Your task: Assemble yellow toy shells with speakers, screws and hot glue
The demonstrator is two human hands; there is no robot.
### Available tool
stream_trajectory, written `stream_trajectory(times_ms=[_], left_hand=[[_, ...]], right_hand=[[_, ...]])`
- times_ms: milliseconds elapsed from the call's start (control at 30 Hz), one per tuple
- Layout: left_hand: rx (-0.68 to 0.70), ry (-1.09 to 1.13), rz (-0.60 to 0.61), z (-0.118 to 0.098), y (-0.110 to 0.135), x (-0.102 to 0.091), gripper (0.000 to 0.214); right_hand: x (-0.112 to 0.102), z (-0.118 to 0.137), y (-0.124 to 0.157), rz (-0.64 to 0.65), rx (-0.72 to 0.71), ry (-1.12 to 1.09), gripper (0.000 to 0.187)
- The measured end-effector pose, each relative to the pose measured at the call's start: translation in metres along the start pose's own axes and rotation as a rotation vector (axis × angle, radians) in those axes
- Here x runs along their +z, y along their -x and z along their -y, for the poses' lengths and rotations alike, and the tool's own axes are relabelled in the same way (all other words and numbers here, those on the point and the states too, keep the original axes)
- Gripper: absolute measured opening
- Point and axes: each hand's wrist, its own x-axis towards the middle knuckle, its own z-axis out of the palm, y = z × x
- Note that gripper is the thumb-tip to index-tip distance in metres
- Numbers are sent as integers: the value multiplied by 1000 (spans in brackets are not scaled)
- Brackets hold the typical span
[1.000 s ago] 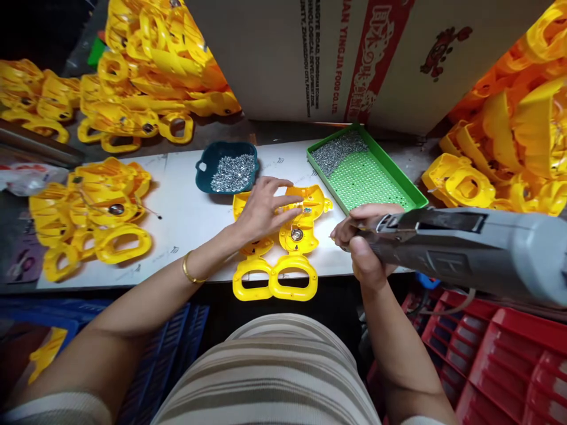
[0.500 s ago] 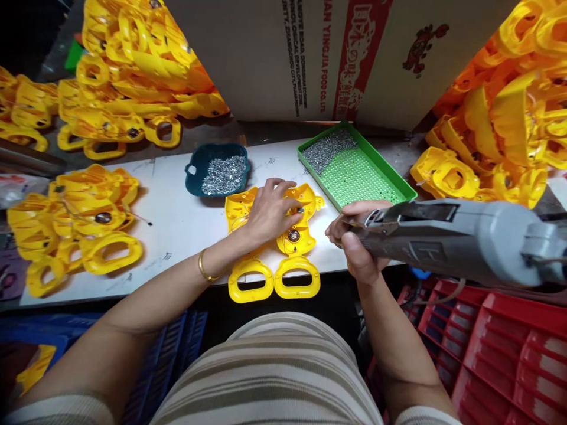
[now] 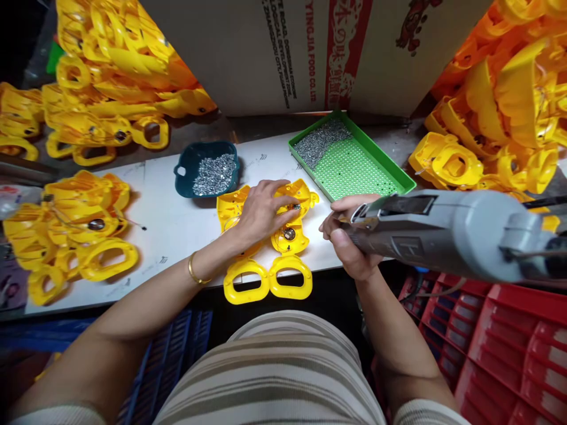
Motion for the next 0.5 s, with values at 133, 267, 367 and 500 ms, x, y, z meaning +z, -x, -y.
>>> stream_trajectory(times_ms=[133,267,367,500], left_hand=[[8,6,10,0,0,-2,23],[15,40,48,0,-1,-6,23],[3,64,54,-1,-2,-8,22],[-3,57,48,-2,-4,-7,21]], right_hand=[[-1,2,2,-16,8,-3,24],[-3,0,3,-3,7,4,25],[-5,0,2,11,0,1,26],[-6,4,1,41,20,18,26]])
